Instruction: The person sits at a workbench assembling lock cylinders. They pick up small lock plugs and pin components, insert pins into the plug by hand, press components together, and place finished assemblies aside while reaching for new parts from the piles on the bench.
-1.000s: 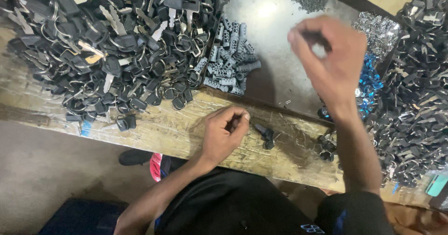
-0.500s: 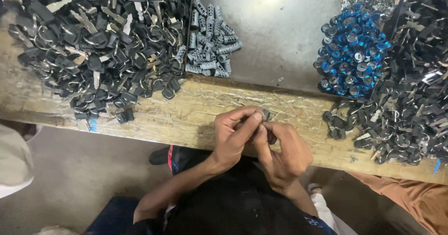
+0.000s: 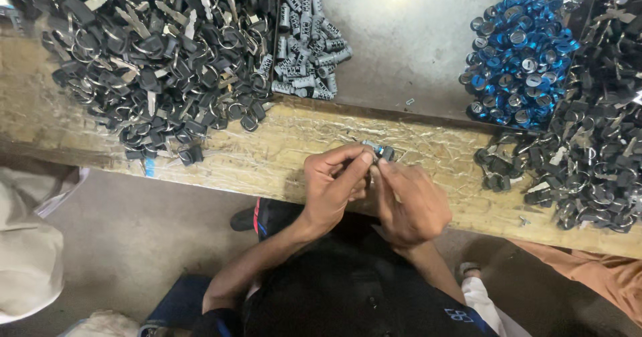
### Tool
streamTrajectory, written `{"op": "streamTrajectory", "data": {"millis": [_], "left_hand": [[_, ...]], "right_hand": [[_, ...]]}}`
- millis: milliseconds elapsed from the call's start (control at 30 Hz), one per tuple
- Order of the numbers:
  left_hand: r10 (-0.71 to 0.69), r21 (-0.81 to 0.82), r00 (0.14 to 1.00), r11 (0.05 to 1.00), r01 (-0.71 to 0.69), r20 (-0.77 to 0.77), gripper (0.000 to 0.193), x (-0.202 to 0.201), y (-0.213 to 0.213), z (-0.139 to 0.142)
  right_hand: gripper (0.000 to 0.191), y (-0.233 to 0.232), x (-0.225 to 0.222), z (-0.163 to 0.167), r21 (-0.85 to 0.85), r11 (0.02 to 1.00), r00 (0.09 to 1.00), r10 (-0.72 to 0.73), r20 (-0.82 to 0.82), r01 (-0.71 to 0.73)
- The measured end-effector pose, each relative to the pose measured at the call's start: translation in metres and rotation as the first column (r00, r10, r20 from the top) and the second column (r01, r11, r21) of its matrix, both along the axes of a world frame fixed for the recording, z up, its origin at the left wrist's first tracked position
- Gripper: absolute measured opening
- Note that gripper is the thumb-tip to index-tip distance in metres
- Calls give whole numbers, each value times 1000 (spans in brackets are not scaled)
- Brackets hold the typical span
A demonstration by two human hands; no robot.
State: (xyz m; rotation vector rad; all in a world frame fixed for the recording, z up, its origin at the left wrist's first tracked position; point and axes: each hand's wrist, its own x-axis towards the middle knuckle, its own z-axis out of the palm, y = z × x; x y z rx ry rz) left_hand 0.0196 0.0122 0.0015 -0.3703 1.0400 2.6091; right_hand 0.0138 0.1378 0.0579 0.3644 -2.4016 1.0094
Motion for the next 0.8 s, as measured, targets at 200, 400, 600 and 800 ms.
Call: {"op": "streamTrajectory", "data": {"millis": [200,400,600,800], "left_hand": [[-203,-424,960,899,106,-191,13,-20,-22,2],[-207,-247,972,953,175,-110,10,-31,-39,-11],[115,-309,990,941,-136,-84,8,-9,-38,-29],[145,-167,989,975,-148,-34,7,-7,-36,-40]], "right_hand": [[24,15,-4,-13,-85,986,965,157,208,-142],[14,21,-38,-2,-257,964,772,214,598,-68],[21,-20,-112,-6,56,937,843,283,458,-345],[17,-15,-110,7,73,979,839,125,530,-192]]}}
